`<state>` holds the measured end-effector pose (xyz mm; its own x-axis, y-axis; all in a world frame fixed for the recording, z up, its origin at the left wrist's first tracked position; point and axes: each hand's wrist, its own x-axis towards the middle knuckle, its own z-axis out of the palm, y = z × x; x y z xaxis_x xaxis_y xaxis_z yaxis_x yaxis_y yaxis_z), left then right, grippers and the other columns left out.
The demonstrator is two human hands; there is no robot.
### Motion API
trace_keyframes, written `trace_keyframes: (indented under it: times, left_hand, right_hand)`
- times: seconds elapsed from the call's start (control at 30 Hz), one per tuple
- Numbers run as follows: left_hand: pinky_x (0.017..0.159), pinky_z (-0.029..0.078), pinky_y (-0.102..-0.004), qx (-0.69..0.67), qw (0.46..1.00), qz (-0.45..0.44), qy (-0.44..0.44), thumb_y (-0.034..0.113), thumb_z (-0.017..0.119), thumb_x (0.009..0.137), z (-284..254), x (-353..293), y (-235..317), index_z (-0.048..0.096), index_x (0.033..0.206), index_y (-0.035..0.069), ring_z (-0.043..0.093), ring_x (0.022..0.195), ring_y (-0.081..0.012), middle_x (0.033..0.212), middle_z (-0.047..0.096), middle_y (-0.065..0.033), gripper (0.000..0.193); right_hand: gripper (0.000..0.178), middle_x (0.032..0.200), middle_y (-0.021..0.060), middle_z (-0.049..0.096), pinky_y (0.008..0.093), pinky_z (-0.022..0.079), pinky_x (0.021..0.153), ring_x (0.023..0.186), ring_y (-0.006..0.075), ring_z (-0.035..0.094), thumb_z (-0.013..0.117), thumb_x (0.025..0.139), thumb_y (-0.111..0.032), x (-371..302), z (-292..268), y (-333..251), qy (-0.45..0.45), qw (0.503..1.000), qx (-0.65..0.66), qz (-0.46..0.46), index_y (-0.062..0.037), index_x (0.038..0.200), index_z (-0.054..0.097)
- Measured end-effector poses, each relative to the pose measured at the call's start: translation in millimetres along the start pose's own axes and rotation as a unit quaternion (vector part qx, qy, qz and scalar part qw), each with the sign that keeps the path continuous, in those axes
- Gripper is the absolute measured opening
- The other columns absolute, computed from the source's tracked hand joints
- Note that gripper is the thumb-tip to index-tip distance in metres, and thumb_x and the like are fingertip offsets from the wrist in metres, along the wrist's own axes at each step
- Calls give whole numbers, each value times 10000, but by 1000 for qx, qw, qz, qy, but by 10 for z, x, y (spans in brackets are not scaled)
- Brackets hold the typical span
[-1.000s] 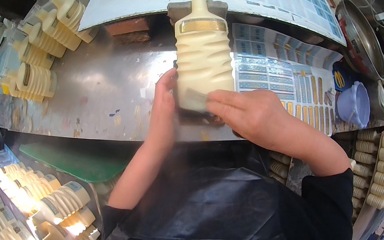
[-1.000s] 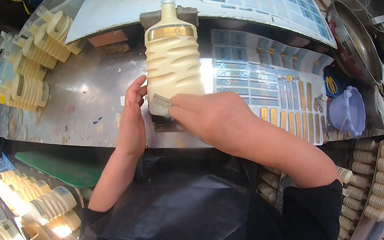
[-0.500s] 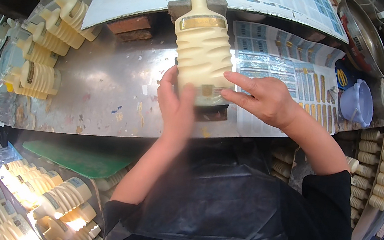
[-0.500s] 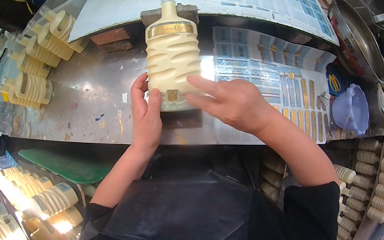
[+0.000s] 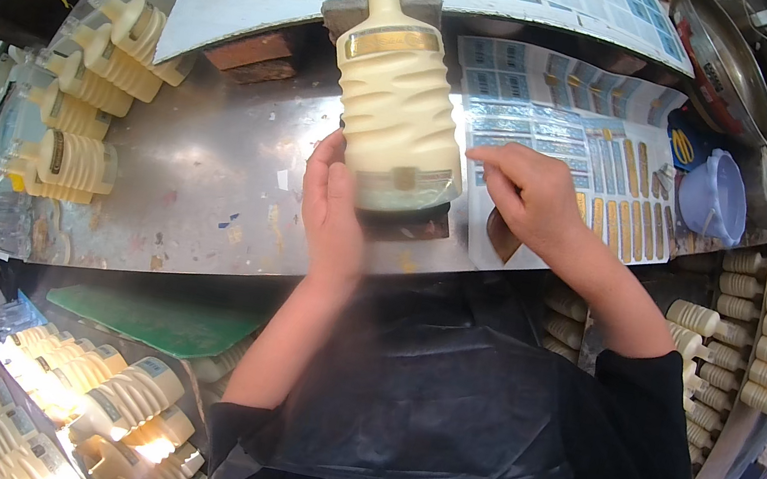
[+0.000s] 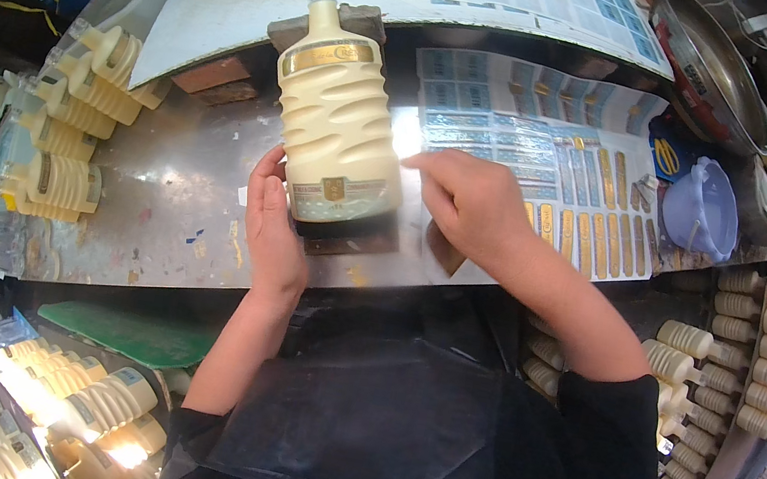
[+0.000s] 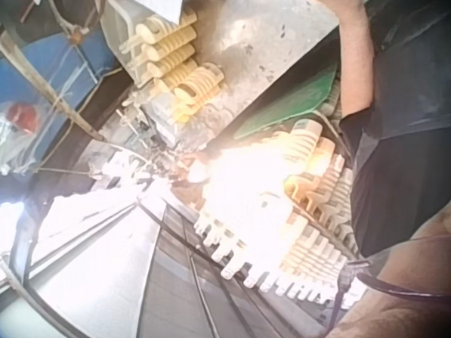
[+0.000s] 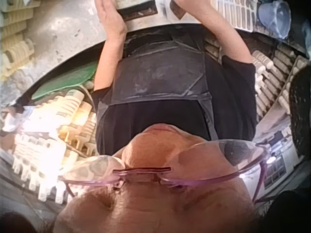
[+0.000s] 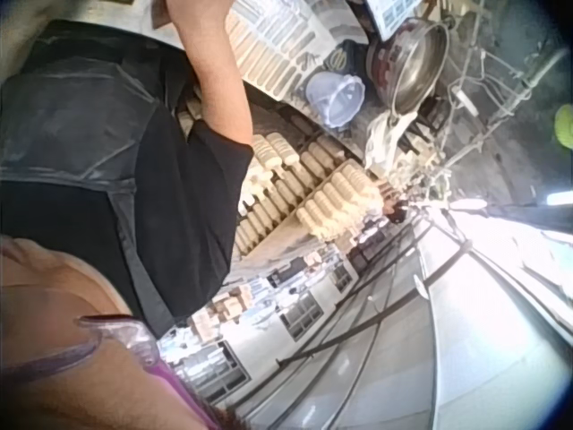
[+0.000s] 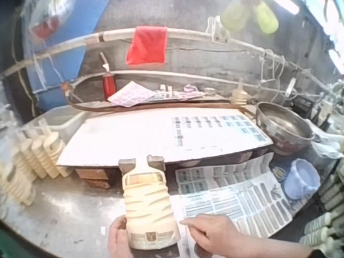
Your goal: The person applies adhesive labels to the neck and body of cream-colored plastic bottles. They peel labels from a sheet, position them on the bottle, and smooth them down, repeating the process for multiple bottles.
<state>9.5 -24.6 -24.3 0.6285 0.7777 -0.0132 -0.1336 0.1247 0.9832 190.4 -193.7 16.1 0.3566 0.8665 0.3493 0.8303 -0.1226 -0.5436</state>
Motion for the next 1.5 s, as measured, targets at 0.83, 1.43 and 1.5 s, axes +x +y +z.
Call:
trace_keyframes:
  times: [0.83,1.43,1.5]
  left_hand:
    - [1206,267,-425,85,995,4,-47,364,515,1071,-5,-19,22,366,1554,-15,376,1402,-308,1451,449,-177,631]
    - [1207,252,-453,178,982,50,-34,366,554,1044,4,-33,-57,417,1517,-19,366,1388,-337,1431,439,-207,625]
    - [1208,251,-455,177,983,45,-36,368,555,1043,5,-28,-48,415,1519,-19,363,1391,-338,1429,439,-207,628]
  right_hand:
    - [607,907,55,692,283,509,756,832,102,614,680,1001,-421,177,303,-469,-86,908,219,346,-6,1423,543]
    - [644,933,98,705,316,535,768,834,162,656,748,933,-381,7,556,-182,-11,881,369,295,-9,1425,565]
    - [638,939,99,704,312,534,773,835,156,651,744,937,-374,-4,572,-157,-5,882,374,285,-10,1429,563]
